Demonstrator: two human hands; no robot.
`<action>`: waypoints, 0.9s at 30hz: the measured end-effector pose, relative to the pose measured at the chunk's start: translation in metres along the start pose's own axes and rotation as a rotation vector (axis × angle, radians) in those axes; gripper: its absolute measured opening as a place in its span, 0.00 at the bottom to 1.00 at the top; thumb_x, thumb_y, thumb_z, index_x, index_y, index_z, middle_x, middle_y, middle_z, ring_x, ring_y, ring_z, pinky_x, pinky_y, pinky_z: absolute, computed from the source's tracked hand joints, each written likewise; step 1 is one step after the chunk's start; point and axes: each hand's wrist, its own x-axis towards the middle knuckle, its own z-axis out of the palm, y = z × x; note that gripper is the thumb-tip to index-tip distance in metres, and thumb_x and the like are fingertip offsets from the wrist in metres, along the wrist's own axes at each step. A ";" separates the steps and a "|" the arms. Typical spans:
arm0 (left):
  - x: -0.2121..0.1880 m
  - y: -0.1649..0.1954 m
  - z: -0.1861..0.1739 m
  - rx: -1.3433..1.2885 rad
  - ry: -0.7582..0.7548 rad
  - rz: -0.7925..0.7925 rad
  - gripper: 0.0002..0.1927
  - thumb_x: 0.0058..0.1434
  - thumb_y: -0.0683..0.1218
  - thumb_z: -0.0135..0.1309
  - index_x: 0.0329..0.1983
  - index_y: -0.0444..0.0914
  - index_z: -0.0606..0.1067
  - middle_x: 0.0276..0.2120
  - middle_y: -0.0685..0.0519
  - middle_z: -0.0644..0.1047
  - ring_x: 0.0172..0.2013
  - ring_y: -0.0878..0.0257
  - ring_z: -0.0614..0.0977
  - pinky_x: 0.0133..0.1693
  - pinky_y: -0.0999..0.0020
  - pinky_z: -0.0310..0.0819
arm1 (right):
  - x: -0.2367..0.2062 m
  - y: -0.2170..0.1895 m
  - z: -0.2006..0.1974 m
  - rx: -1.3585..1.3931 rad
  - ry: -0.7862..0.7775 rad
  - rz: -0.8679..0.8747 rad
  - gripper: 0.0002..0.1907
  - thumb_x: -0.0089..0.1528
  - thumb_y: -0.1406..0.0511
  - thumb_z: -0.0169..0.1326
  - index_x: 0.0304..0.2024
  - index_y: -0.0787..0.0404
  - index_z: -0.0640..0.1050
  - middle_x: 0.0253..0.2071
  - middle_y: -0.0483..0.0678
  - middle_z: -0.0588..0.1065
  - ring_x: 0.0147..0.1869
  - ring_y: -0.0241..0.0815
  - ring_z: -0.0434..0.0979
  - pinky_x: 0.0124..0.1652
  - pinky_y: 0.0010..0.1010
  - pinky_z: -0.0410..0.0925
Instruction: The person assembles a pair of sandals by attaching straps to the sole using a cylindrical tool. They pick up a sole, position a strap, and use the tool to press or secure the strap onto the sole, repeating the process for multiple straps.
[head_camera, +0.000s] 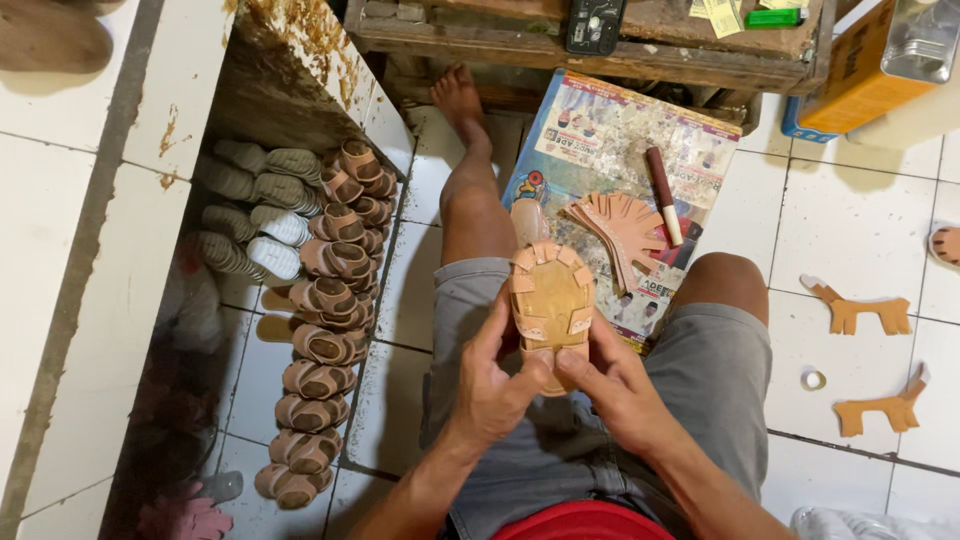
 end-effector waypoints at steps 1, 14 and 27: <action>0.000 -0.002 0.000 0.028 -0.016 0.021 0.41 0.62 0.43 0.55 0.77 0.31 0.56 0.64 0.45 0.74 0.63 0.58 0.77 0.65 0.62 0.70 | 0.001 0.003 0.001 0.042 0.023 -0.005 0.37 0.67 0.64 0.53 0.76 0.66 0.56 0.66 0.51 0.69 0.67 0.40 0.68 0.64 0.35 0.63; 0.047 -0.005 -0.045 0.366 -0.076 0.111 0.31 0.74 0.51 0.45 0.74 0.32 0.56 0.63 0.43 0.72 0.63 0.57 0.75 0.62 0.65 0.67 | 0.079 0.001 0.007 -0.173 0.016 -0.009 0.34 0.72 0.55 0.38 0.78 0.60 0.51 0.75 0.49 0.60 0.75 0.40 0.59 0.68 0.33 0.56; 0.062 0.002 -0.086 0.368 -0.006 0.094 0.19 0.77 0.50 0.38 0.62 0.33 0.68 0.49 0.41 0.79 0.50 0.50 0.81 0.54 0.62 0.73 | 0.120 -0.002 0.005 -0.547 -0.141 -0.227 0.30 0.75 0.59 0.34 0.76 0.66 0.55 0.77 0.54 0.57 0.81 0.44 0.51 0.73 0.33 0.46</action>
